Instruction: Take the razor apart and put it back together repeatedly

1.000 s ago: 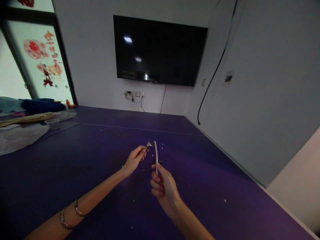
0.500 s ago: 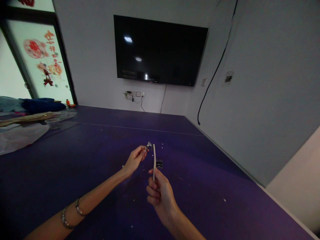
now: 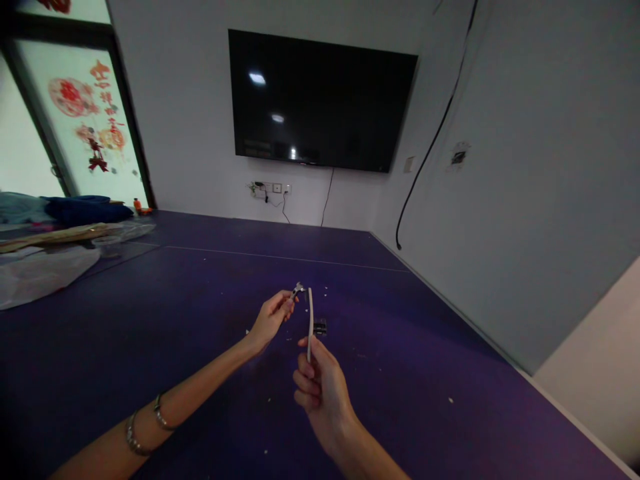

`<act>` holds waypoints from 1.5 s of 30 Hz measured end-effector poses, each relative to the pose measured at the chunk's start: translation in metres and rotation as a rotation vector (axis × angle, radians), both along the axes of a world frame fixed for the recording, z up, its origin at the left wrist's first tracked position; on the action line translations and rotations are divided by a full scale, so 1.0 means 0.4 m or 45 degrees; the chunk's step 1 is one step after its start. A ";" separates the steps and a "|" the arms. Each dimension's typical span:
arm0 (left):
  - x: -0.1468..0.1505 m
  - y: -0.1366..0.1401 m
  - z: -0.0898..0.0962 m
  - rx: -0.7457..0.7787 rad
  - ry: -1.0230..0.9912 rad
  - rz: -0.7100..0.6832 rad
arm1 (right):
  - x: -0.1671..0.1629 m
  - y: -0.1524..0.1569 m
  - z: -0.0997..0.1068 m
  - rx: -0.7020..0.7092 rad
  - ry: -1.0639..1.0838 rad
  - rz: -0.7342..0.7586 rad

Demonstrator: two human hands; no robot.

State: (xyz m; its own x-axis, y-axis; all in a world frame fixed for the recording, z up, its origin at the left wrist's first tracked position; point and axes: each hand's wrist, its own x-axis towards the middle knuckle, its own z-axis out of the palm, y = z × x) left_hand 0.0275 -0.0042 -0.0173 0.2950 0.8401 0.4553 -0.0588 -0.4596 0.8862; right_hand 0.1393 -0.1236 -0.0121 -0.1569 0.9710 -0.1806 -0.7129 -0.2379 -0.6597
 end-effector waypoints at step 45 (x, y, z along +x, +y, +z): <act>0.008 0.003 -0.009 -0.063 -0.138 -0.040 | -0.090 -0.017 -0.014 -0.001 0.140 -0.075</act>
State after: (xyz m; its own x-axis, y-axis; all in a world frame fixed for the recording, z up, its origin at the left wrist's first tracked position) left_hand 0.0308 -0.0028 -0.0210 0.2726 0.8534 0.4443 -0.1687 -0.4123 0.8953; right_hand 0.1034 -0.1304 -0.0177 -0.1185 0.9790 -0.1660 -0.7935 -0.1939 -0.5769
